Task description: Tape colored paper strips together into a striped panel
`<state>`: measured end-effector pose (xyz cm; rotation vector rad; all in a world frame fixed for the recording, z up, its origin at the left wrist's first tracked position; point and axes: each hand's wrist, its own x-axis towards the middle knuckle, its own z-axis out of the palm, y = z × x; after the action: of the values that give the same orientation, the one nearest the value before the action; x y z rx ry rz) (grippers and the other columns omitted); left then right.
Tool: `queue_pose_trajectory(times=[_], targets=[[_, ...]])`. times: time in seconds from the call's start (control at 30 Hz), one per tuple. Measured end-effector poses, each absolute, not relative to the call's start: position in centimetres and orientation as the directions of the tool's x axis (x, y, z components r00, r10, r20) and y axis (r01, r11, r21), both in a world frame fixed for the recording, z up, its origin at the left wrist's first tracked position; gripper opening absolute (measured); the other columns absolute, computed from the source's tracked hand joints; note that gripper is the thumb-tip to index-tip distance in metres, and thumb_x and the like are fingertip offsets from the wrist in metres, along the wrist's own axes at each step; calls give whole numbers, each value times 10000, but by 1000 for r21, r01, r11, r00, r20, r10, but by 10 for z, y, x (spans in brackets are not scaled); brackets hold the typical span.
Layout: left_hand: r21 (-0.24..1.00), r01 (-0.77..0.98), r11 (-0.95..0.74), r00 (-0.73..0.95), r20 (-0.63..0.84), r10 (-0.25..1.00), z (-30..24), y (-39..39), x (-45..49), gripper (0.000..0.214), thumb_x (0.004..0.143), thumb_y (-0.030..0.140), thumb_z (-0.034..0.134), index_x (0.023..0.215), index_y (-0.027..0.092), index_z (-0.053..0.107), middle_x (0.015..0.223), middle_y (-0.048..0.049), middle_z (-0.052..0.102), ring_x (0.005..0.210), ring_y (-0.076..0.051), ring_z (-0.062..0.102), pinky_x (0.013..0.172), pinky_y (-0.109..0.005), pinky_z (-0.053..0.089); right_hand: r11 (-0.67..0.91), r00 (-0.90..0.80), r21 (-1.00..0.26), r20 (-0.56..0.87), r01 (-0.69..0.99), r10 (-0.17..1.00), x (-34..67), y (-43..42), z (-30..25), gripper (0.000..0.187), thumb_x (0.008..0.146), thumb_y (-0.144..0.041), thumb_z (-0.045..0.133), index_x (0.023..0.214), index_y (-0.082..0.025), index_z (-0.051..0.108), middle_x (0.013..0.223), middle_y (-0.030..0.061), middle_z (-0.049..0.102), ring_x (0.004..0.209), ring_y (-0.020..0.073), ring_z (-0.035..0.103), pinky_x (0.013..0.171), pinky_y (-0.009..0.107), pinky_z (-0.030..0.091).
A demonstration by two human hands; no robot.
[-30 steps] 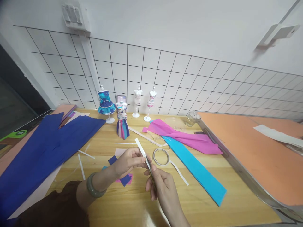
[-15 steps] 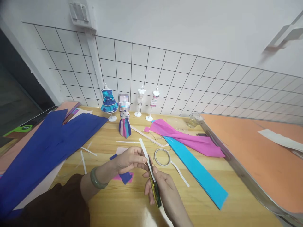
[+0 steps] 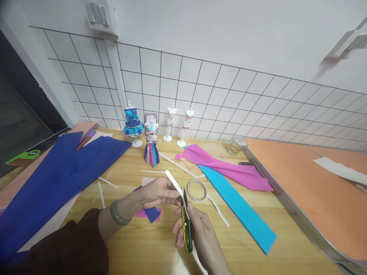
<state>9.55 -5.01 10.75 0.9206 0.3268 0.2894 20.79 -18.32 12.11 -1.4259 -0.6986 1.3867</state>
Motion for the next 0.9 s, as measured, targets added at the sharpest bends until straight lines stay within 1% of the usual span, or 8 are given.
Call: queue_pose_trajectory(times=[0.27, 0.47, 0.57, 0.63, 0.67, 0.8, 0.9], targets=[[846, -116, 521, 887, -148, 438, 106, -52, 97, 287, 575, 295, 787, 741, 97, 661, 727, -40, 660, 677, -106, 618, 740, -271, 489, -354, 218, -916, -391, -191, 894, 205, -181, 118, 605, 738, -706, 391, 826, -134, 564, 536, 41, 626, 351, 113, 517, 385, 219, 359], [890, -85, 449, 850, -170, 499, 104, -53, 99, 315, 542, 310, 797, 719, 97, 647, 702, -35, 657, 652, -103, 608, 734, -274, 487, -322, 226, -935, -349, -150, 909, 205, -179, 117, 567, 752, -675, 408, 835, -134, 557, 537, 29, 618, 366, 117, 521, 403, 230, 377], [894, -66, 444, 839, -192, 510, 104, -53, 100, 313, 530, 315, 796, 682, 97, 631, 681, -31, 651, 648, -109, 607, 754, -298, 488, -313, 240, -946, -324, -83, 915, 205, -179, 116, 558, 756, -673, 403, 757, -138, 561, 495, 20, 594, 359, 110, 501, 403, 228, 370], [899, -79, 430, 837, -174, 518, 103, -53, 101, 304, 531, 311, 791, 660, 97, 618, 663, -27, 643, 649, -119, 608, 766, -321, 490, -308, 249, -950, -311, -52, 917, 206, -178, 116, 546, 766, -661, 403, 687, -141, 549, 466, 15, 571, 350, 101, 479, 398, 223, 353], [906, -88, 413, 836, -158, 525, 103, -54, 101, 295, 539, 308, 784, 656, 97, 615, 656, -26, 640, 648, -122, 607, 766, -327, 491, -307, 258, -951, -309, -50, 915, 206, -178, 115, 537, 769, -654, 408, 687, -142, 548, 470, 14, 571, 346, 96, 468, 394, 222, 340], [932, -103, 348, 836, -109, 538, 102, -55, 102, 244, 596, 294, 742, 659, 104, 603, 630, -25, 636, 607, -121, 595, 730, -321, 486, -293, 297, -953, -301, -73, 906, 206, -176, 112, 531, 774, -647, 411, 844, -140, 554, 519, 10, 598, 336, 93, 449, 376, 222, 293], [942, -92, 324, 826, -109, 553, 103, -55, 102, 224, 612, 288, 723, 655, 108, 597, 638, -32, 642, 606, -128, 595, 723, -321, 474, -274, 290, -959, -281, -65, 915, 206, -175, 109, 548, 789, -646, 382, 876, -132, 549, 510, 11, 591, 340, 99, 458, 380, 224, 279]])
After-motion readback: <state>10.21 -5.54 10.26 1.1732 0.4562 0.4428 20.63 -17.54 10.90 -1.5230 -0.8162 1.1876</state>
